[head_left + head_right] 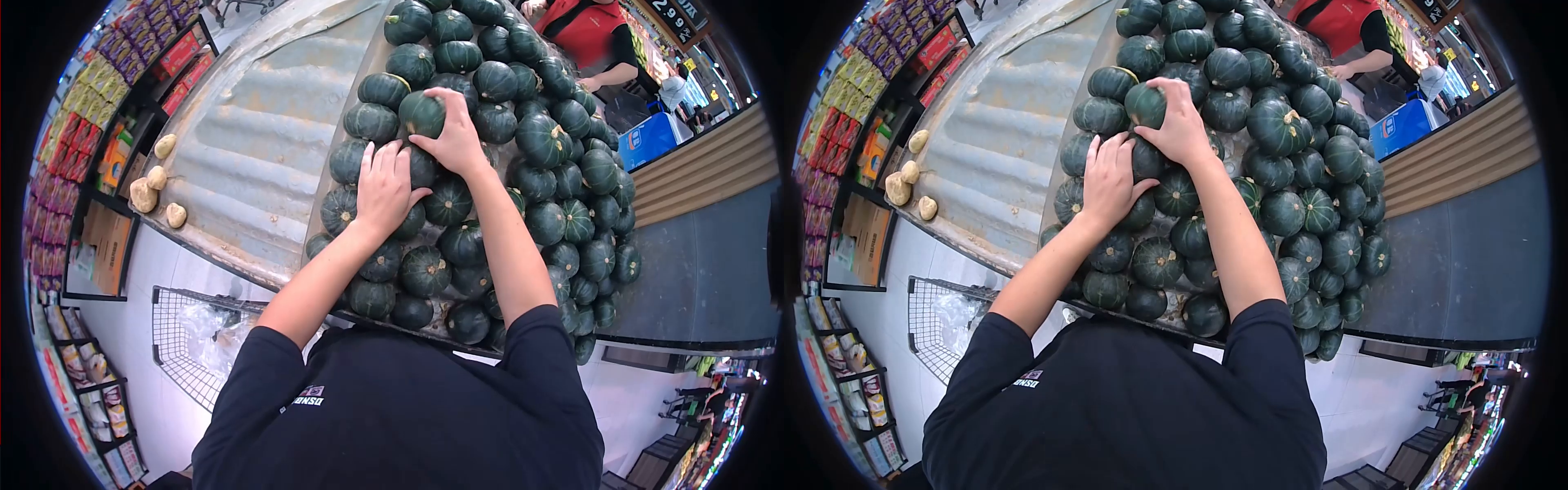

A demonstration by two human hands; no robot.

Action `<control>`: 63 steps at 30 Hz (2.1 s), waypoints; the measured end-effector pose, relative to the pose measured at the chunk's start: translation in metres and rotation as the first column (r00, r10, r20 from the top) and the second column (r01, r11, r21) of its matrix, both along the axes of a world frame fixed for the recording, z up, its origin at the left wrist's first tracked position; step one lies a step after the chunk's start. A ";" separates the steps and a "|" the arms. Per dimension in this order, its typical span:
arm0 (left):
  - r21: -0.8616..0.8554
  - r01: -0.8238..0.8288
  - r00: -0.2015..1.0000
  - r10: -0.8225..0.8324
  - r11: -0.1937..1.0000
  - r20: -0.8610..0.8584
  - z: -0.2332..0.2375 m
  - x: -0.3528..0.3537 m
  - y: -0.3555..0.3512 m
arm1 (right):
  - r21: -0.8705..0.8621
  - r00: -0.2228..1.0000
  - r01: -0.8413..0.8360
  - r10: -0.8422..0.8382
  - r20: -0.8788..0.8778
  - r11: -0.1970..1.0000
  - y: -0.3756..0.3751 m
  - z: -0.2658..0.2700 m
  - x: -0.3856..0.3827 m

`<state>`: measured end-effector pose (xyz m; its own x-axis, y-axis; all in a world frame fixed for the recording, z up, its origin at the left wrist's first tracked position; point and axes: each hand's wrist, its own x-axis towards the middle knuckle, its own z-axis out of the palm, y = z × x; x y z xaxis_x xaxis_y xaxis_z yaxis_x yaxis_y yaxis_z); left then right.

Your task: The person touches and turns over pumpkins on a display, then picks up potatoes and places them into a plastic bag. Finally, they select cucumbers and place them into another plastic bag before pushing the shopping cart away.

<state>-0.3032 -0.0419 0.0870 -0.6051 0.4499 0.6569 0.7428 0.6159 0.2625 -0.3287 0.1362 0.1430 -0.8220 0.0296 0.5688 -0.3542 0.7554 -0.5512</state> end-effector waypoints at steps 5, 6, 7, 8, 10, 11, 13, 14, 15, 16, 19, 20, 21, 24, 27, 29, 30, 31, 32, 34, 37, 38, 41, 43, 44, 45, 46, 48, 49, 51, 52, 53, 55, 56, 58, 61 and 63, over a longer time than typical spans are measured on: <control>-0.002 -0.041 0.999 0.041 0.999 -0.024 -0.012 0.005 -0.007 | 0.162 0.998 -0.027 0.019 0.055 0.986 -0.002 -0.002 0.005; 0.004 -0.034 0.999 0.034 0.999 -0.027 -0.012 0.005 -0.008 | 0.261 1.000 -0.001 -0.002 0.009 0.965 -0.002 -0.001 0.006; 0.010 -0.028 0.999 0.028 1.000 -0.030 -0.013 0.004 -0.008 | 0.261 1.000 -0.001 -0.001 0.010 0.965 -0.001 -0.001 0.008; 0.010 -0.028 0.999 0.028 1.000 -0.030 -0.014 0.004 -0.009 | 0.344 0.998 0.043 -0.053 0.020 0.938 0.000 0.000 0.011; 0.017 -0.022 0.999 0.023 1.000 -0.026 -0.016 0.003 -0.009 | 0.425 0.994 0.087 -0.107 0.023 0.901 0.000 0.001 0.011; 0.017 -0.018 0.999 0.019 1.000 -0.027 -0.017 0.003 -0.009 | 0.439 0.992 0.091 -0.122 0.042 0.894 0.000 0.000 0.011; 0.014 -0.025 0.999 0.026 1.000 -0.042 -0.017 0.004 -0.008 | 0.452 0.987 0.109 -0.152 0.060 0.885 0.001 0.000 0.018; 0.014 -0.014 0.999 0.014 1.000 -0.046 -0.016 0.005 -0.008 | 0.448 0.986 0.118 -0.157 0.050 0.886 0.002 0.001 0.022; 0.014 -0.017 0.999 0.017 1.000 -0.036 -0.016 0.006 -0.009 | 0.443 0.986 0.128 -0.162 0.040 0.887 0.003 0.002 0.027; 0.013 -0.020 0.999 0.020 1.000 -0.028 -0.016 0.006 -0.009 | 0.440 0.984 0.141 -0.173 0.034 0.887 0.006 0.000 0.034; 0.010 -0.020 0.999 0.020 1.000 -0.036 -0.017 0.005 -0.008 | 0.379 0.966 0.237 -0.260 0.008 0.894 0.016 -0.013 0.067; 0.010 -0.025 0.999 0.025 1.000 -0.034 -0.017 0.005 -0.008 | 0.379 0.964 0.244 -0.266 0.006 0.893 0.021 -0.022 0.076; 0.009 -0.030 0.999 0.030 1.000 -0.036 -0.017 0.006 -0.008 | 0.412 0.959 0.252 -0.284 0.015 0.876 0.023 -0.029 0.085; 0.003 -0.036 0.998 0.036 0.999 -0.044 -0.017 0.006 -0.007 | 0.406 0.939 0.291 -0.339 0.052 0.866 0.032 -0.040 0.098; -0.007 -0.037 0.997 0.037 0.999 -0.066 -0.016 0.007 -0.007 | 0.449 0.930 0.305 -0.365 0.051 0.840 0.032 -0.038 0.103; -0.018 -0.032 0.999 0.032 0.999 -0.033 -0.016 0.010 -0.008 | 0.450 0.922 0.305 -0.378 0.079 0.839 0.032 -0.036 0.107; -0.013 -0.033 0.999 0.033 0.999 -0.036 -0.017 0.012 -0.010 | 0.451 0.917 0.298 -0.384 0.111 0.842 0.032 -0.035 0.109; -0.021 -0.024 1.000 0.023 1.000 -0.021 -0.019 0.013 -0.012 | 0.448 0.908 0.308 -0.399 0.124 0.839 0.031 -0.033 0.112; -0.028 -0.014 1.000 0.014 1.000 -0.006 -0.021 0.016 -0.015 | 0.453 0.910 0.306 -0.398 0.120 0.837 0.033 -0.034 0.116; -0.031 0.005 0.999 -0.003 1.000 0.046 -0.018 0.031 -0.024 | 0.427 0.906 0.325 -0.407 0.116 0.844 0.035 -0.035 0.122; 0.016 0.057 0.995 -0.059 0.998 0.085 -0.016 0.062 -0.046 | 0.357 0.927 0.359 -0.374 -0.029 0.862 0.054 -0.020 0.132; 0.027 0.049 0.994 -0.051 0.998 0.093 -0.017 0.074 -0.056 | 0.312 0.930 0.368 -0.339 -0.144 0.876 0.064 -0.012 0.135; 0.096 0.021 0.994 -0.031 0.995 0.103 -0.029 0.102 -0.089 | 0.221 0.770 0.636 -0.590 -0.242 0.740 0.100 0.001 0.130; 0.130 -0.021 0.991 0.004 0.991 0.131 -0.036 0.118 -0.110 | 0.196 0.760 0.646 -0.645 -0.081 0.737 0.124 -0.001 0.119; 0.143 -0.042 0.988 0.020 0.989 0.151 -0.041 0.124 -0.119 | 0.204 0.764 0.642 -0.640 -0.083 0.739 0.132 -0.007 0.115; 0.155 -0.074 0.984 0.048 0.985 0.170 -0.045 0.131 -0.129 | 0.210 0.750 0.651 -0.661 -0.024 0.730 0.131 -0.006 0.112; 0.172 -0.102 0.980 0.069 0.980 0.189 -0.049 0.138 -0.138 | 0.220 0.733 0.657 -0.679 0.038 0.722 0.130 -0.005 0.108; 0.188 -0.183 0.959 0.133 0.965 0.249 -0.054 0.154 -0.154 | 0.244 0.734 0.657 -0.679 0.010 0.714 0.132 -0.009 0.100; 0.188 -0.217 0.951 0.164 0.958 0.263 -0.059 0.160 -0.162 | 0.268 0.743 0.653 -0.668 -0.046 0.708 0.134 -0.010 0.095; 0.189 -0.280 0.930 0.217 0.941 0.296 -0.065 0.172 -0.172 | 0.273 0.754 0.645 -0.652 -0.075 0.714 0.134 -0.004 0.088; 0.190 -0.284 0.929 0.220 0.940 0.299 -0.070 0.177 -0.177 | 0.275 0.756 0.642 -0.650 -0.075 0.716 0.135 -0.001 0.087; 0.191 -0.312 0.921 0.247 0.931 0.302 -0.076 0.181 -0.182 | 0.199 0.769 0.632 -0.638 -0.044 0.749 0.138 0.002 0.085; 0.209 -0.363 0.903 0.287 0.908 0.319 -0.079 0.189 -0.185 | 0.103 0.766 0.643 -0.639 -0.077 0.759 0.144 0.009 0.080; 0.213 -0.371 0.900 0.294 0.904 0.321 -0.080 0.192 -0.187 | 0.091 0.755 0.655 -0.645 -0.117 0.750 0.147 0.014 0.077; 0.242 -0.423 0.875 0.323 0.873 0.361 -0.083 0.200 -0.192 | 0.162 0.743 0.668 -0.641 -0.193 0.726 0.154 0.025 0.067; 0.220 -0.466 0.855 0.373 0.857 0.360 -0.085 0.210 -0.200 | 0.281 0.728 0.676 -0.676 -0.114 0.681 0.154 0.030 0.054; 0.198 -0.504 0.833 0.412 0.841 0.368 -0.085 0.217 -0.206 | 0.309 0.740 0.657 -0.667 -0.089 0.688 0.153 0.024 0.045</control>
